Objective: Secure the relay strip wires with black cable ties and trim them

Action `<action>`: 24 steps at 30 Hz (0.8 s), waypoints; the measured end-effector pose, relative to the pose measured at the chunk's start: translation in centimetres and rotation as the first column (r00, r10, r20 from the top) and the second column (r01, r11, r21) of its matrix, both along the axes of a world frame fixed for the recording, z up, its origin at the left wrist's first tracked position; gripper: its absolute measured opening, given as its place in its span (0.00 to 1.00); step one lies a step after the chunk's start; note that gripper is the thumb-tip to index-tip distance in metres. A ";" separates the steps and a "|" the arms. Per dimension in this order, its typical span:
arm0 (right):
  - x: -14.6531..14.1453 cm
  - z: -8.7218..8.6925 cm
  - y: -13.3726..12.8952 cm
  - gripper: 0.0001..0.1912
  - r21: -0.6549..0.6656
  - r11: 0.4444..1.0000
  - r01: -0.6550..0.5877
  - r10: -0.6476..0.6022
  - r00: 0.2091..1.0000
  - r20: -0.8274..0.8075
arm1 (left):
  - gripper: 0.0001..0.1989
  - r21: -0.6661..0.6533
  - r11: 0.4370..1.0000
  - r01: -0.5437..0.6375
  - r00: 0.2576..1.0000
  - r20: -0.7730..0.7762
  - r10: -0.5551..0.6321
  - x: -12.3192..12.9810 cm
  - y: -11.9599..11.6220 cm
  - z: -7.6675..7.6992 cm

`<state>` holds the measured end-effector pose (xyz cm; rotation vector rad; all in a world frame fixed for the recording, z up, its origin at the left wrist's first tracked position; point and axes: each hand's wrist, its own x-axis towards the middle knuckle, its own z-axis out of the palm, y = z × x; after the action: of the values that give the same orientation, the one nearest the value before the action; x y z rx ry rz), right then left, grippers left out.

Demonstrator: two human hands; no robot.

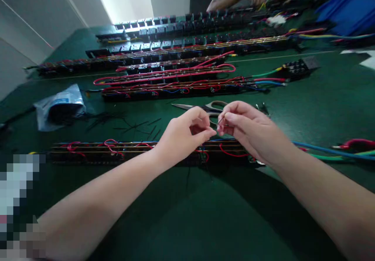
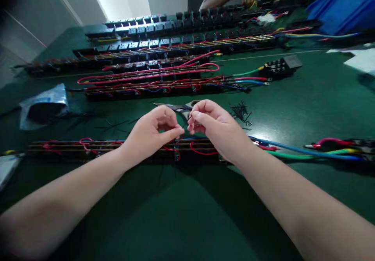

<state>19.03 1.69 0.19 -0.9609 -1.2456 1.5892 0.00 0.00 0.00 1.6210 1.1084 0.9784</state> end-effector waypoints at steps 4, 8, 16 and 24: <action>0.0 0.1 0.1 0.07 0.024 0.999 -0.032 0.031 0.998 0.052 | 0.08 -0.010 1.000 0.011 1.000 -0.007 -0.011 -0.1 0.0 0.0; 0.1 0.1 0.2 0.08 0.042 0.996 -0.081 0.078 0.994 0.079 | 0.08 -0.010 0.999 0.040 0.999 -0.007 -0.040 -0.2 0.0 -0.2; 0.2 0.0 0.2 0.07 0.010 0.999 -0.032 0.032 0.999 0.019 | 0.11 0.065 0.998 0.004 0.997 -0.077 0.001 -0.2 0.1 -0.2; 0.4 0.1 0.2 0.04 -0.020 0.999 -0.034 0.034 0.999 -0.002 | 0.13 -0.023 0.994 0.111 0.962 -0.248 -0.114 -0.4 0.3 0.2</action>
<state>19.42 1.89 0.33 -0.9548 -1.2532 1.6314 -0.41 0.26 0.18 1.8153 1.1699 0.7079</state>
